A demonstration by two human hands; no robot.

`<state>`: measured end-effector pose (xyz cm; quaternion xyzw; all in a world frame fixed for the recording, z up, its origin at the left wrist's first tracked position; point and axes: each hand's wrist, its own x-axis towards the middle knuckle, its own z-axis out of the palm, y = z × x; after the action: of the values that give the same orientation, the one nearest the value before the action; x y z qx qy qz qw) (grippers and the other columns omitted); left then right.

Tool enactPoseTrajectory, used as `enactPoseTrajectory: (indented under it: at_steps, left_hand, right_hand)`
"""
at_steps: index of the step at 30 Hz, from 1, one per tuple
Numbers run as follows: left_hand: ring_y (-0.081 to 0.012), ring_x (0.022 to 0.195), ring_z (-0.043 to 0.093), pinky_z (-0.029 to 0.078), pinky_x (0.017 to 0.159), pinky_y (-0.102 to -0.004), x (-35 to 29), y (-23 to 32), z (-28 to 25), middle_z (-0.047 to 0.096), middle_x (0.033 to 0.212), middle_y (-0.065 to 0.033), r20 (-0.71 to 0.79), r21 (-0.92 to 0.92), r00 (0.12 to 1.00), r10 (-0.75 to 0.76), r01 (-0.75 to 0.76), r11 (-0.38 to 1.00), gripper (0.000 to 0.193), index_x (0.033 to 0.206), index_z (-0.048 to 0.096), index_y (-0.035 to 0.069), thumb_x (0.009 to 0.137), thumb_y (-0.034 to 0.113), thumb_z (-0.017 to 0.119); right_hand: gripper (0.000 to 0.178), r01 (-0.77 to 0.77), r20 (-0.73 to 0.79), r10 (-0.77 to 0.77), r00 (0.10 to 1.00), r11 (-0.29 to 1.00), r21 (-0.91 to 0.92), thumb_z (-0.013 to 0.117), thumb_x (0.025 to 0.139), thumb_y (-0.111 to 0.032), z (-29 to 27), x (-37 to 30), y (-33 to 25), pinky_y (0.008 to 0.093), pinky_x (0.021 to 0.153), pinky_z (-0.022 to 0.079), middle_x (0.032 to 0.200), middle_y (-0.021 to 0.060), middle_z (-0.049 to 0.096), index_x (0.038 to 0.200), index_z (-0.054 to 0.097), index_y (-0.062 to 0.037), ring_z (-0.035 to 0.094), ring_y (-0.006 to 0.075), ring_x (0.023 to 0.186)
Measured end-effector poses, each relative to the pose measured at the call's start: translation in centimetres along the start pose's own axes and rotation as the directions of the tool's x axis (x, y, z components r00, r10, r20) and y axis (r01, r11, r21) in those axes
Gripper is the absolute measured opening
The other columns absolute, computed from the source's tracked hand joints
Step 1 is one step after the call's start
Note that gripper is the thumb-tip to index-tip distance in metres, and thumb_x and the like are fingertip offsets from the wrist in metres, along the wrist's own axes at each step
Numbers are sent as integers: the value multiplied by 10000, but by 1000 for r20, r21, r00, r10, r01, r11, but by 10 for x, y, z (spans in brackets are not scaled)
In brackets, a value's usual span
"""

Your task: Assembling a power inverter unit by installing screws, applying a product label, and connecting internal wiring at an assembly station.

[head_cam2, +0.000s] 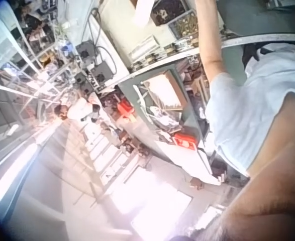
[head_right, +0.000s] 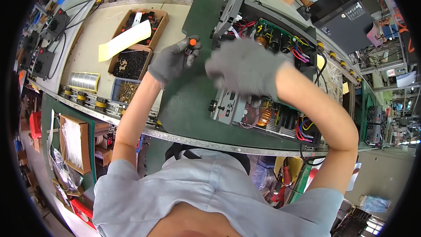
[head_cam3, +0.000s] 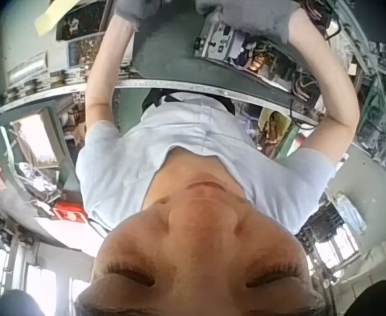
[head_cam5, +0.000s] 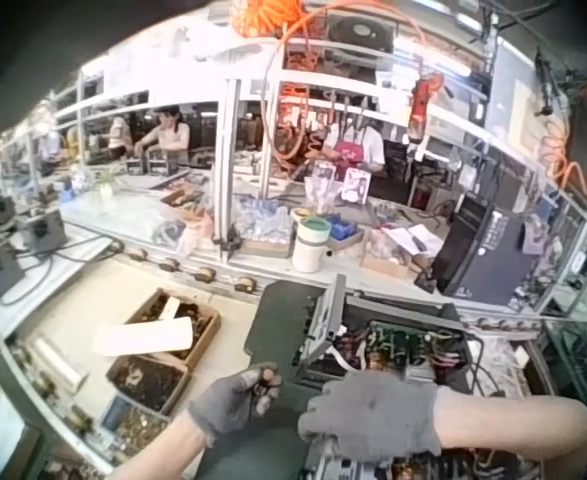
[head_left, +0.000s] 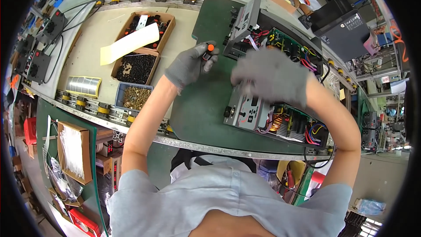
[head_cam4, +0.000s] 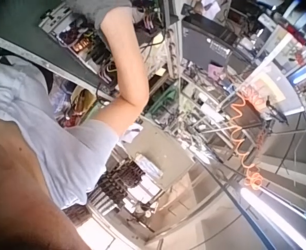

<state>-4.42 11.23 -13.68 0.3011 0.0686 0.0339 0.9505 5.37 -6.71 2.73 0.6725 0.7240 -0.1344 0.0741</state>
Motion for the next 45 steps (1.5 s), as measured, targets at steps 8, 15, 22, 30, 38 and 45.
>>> enactPoseTrajectory:
  at_steps: [8, 15, 22, 30, 38, 45]
  left_hand:
    - [-167, 870, 548, 504, 729, -218, -15, -18, 2, 495, 1118, -130, 184, -208, 983, 26, 12, 978, 401, 1302, 390, 34, 921, 115, 484]
    - [-177, 915, 573, 524, 763, -241, -18, -16, 9, 513, 1111, -138, 128, -160, 991, 47, -27, 987, 389, 1281, 401, -14, 907, 67, 474]
    - [-106, 747, 547, 486, 653, -201, 6, -8, 5, 561, 908, -71, 43, 46, 991, 130, -132, 990, 313, 1212, 469, -31, 917, 71, 475]
    - [-88, 757, 529, 470, 680, -200, 55, 19, 17, 557, 906, -36, -32, 233, 992, 122, -111, 966, 282, 1164, 508, -8, 909, 114, 512]
    - [-67, 773, 506, 442, 700, -189, 95, 51, 15, 568, 938, -32, 144, 474, 990, -8, -62, 878, 251, 1110, 554, -2, 893, 123, 540]
    - [-77, 820, 545, 455, 729, -207, 108, 59, 7, 614, 962, -34, 243, 620, 961, -134, -47, 784, 206, 1035, 634, 10, 883, 122, 554]
  right_hand:
    - [110, 111, 54, -112, 992, 994, 23, 576, 749, -163, 36, -17, -40, 396, 700, 479, 800, 49, 608, 836, 628, -120, 590, 258, 841]
    - [131, 38, 224, -30, 974, 999, -33, 590, 720, -133, 36, -2, -50, 408, 674, 476, 774, 79, 601, 843, 613, -95, 596, 282, 777]
    - [154, -59, -391, 127, 912, 981, 183, 625, 768, -160, 6, -25, -32, 386, 702, 502, 915, 86, 634, 910, 633, -102, 635, 274, 804]
    - [198, -357, -726, 618, 302, 779, 515, 586, 836, -101, 39, -113, 152, 280, 809, 461, 963, 89, 634, 1018, 613, -28, 611, 195, 873]
    - [317, -636, -566, 806, 170, 529, 562, 578, 851, -242, 77, -116, 194, 307, 866, 423, 1031, 148, 610, 1062, 608, -7, 580, 223, 957]
    - [311, -583, -581, 797, 167, 555, 594, 576, 853, -224, 79, -118, 197, 294, 870, 417, 1035, 133, 623, 1073, 608, -6, 576, 213, 970]
